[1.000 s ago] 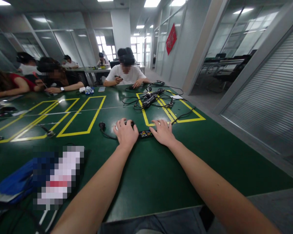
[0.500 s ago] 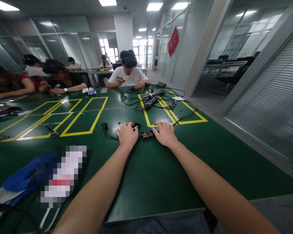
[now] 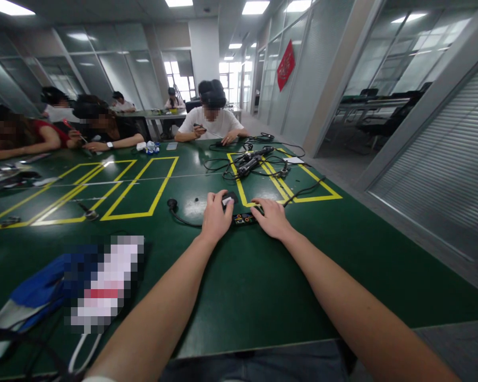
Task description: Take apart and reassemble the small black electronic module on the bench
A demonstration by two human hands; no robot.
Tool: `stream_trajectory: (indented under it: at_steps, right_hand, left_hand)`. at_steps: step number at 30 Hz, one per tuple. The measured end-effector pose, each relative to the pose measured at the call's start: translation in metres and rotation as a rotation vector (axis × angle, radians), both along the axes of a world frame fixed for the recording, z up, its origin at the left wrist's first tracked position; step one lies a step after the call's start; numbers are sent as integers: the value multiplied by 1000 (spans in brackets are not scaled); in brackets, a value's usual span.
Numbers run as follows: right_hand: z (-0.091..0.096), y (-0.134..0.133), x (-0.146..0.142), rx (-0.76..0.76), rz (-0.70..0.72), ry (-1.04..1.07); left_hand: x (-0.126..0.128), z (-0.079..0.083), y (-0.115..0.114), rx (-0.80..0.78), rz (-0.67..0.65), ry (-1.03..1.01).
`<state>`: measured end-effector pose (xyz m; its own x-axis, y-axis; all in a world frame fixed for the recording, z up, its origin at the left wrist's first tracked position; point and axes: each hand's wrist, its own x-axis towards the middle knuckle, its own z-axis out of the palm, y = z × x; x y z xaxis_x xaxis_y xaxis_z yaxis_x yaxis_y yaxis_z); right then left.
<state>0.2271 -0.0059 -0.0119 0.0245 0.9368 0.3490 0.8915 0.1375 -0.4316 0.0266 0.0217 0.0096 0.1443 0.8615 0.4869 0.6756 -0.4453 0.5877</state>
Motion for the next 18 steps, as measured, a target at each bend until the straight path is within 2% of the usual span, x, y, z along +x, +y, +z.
stream_trajectory:
  at_steps: [5,11,18]
  right_hand:
    - [0,-1,6,19,50,31]
    - [-4,-2,12,34,115,110]
    - [-6,-2,16,4,131,13]
  left_hand:
    - [3,-2,-5,-2,-127,-24]
    - [5,2,-10,-21,-192,15]
    - [5,4,-14,20,-247,133]
